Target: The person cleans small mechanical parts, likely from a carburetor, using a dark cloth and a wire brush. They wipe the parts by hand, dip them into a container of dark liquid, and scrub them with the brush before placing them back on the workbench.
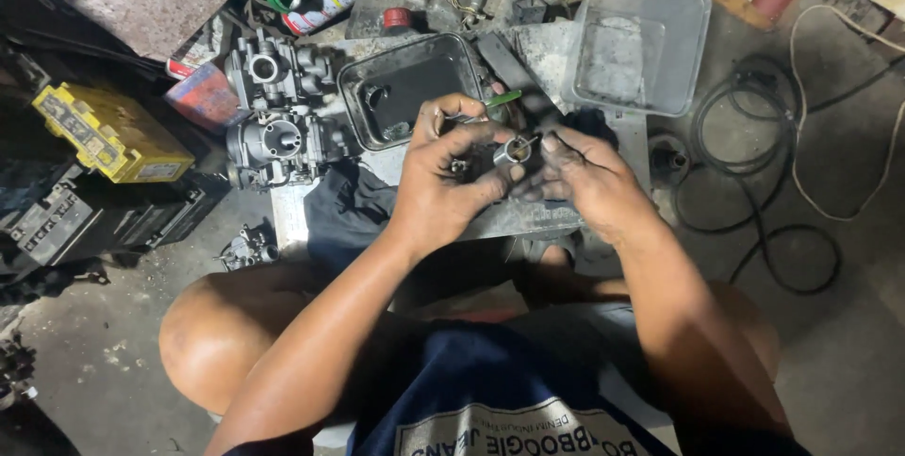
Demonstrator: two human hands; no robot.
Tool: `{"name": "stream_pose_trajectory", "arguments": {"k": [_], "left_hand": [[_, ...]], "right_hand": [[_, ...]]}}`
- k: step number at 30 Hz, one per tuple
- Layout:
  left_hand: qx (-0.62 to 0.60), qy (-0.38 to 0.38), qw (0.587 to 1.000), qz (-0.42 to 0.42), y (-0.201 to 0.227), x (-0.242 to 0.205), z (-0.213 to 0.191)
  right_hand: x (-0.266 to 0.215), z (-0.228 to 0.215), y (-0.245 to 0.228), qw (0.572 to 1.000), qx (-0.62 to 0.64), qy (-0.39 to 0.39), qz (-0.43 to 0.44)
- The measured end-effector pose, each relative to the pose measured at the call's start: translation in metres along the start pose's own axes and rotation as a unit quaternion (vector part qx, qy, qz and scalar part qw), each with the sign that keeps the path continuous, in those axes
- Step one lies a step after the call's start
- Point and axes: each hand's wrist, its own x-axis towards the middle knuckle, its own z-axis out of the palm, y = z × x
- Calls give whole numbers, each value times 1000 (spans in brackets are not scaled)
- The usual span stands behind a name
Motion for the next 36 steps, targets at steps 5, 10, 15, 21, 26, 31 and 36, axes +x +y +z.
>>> {"name": "stream_pose_trajectory", "arguments": {"k": [5, 10, 15, 21, 26, 31, 36], "left_hand": [[-16, -13, 1000, -2, 0, -2, 5], [-11, -15, 1000, -4, -3, -1, 7], [4, -10, 1000, 0, 0, 1, 8], [2, -21, 1000, 11, 1, 2, 11], [29, -35, 999, 12, -10, 1, 13], [204, -89, 974, 36, -28, -6, 11], [550, -330, 762, -89, -48, -21, 18]], "right_hand": [[10, -13, 17, 989, 140, -44, -3], [16, -20, 27, 981, 186, -56, -12], [18, -19, 36, 952, 298, -72, 23], [13, -13, 35, 934, 350, -68, 26], [22, -27, 41, 934, 353, -57, 7], [33, -56, 42, 949, 316, -10, 0], [23, -51, 21, 942, 332, 43, 1]]}}
